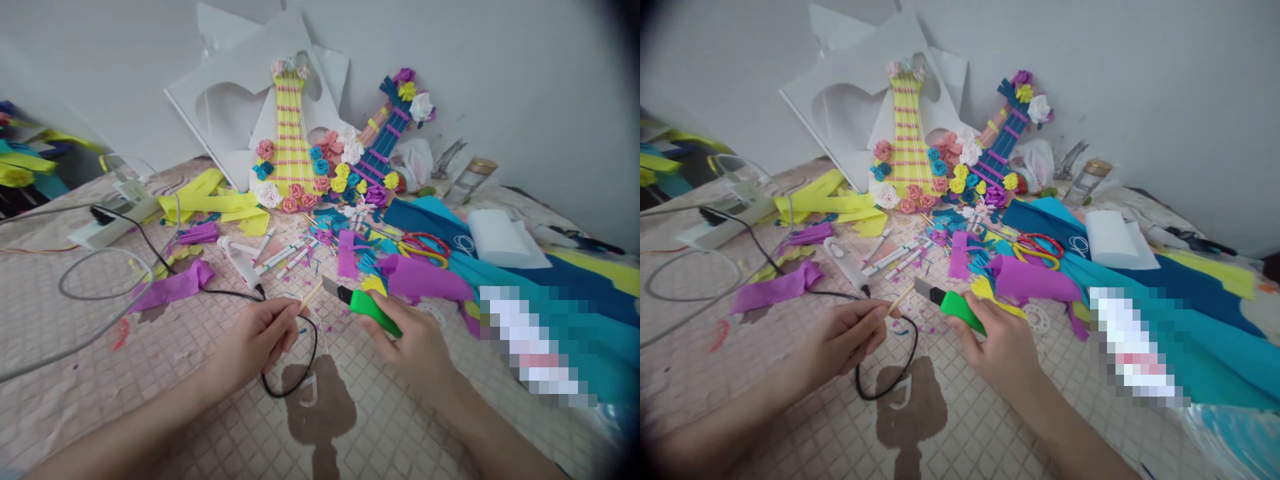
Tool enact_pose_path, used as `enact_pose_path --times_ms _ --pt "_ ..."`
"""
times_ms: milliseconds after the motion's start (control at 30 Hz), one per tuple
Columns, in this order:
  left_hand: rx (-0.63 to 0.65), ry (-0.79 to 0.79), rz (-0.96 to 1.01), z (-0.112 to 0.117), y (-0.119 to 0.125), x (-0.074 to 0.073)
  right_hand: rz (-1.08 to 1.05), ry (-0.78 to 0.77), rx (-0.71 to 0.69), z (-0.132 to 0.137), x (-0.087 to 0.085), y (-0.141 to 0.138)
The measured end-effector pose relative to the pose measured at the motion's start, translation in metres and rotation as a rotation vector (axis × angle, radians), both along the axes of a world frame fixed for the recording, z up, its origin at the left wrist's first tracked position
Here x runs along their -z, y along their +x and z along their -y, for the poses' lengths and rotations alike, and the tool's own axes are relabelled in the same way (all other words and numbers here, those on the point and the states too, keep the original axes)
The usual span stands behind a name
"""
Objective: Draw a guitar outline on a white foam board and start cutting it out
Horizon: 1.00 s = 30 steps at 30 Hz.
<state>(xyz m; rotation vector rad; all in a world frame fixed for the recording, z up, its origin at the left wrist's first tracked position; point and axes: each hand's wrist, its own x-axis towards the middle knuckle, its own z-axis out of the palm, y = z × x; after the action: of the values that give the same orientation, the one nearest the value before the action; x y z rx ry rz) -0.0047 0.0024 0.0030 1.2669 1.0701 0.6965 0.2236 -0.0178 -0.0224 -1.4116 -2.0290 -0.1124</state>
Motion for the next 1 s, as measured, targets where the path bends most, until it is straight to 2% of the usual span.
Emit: enact_pose_path --times_ms 100,267,367,467,600,700,867,1000 --pt "0.001 0.0 -0.004 0.0 0.001 -0.001 0.024 -0.003 0.036 -0.004 0.001 0.005" --pt "0.063 -0.045 0.01 0.002 0.001 -0.002 0.058 0.086 0.265 -0.011 0.001 0.018" --pt "0.023 0.007 0.065 -0.001 0.002 0.003 -0.021 0.07 0.161 -0.009 -0.002 0.016" --pt "-0.077 0.07 0.186 -0.006 0.003 0.01 -0.218 -0.122 0.021 -0.003 -0.008 0.004" --pt "-0.126 0.074 0.296 -0.011 0.001 0.015 -0.682 -0.567 -0.152 0.004 -0.017 -0.008" --pt "-0.15 0.065 0.314 -0.008 0.003 0.014 -0.971 -0.813 -0.295 0.005 -0.017 -0.014" --pt "-0.173 0.014 0.345 -0.002 0.016 0.015 -1.314 -1.034 -0.488 0.011 -0.005 -0.026" --pt "-0.143 -0.007 0.392 0.0 0.026 0.014 -1.333 -1.129 -0.571 0.018 0.006 -0.035"
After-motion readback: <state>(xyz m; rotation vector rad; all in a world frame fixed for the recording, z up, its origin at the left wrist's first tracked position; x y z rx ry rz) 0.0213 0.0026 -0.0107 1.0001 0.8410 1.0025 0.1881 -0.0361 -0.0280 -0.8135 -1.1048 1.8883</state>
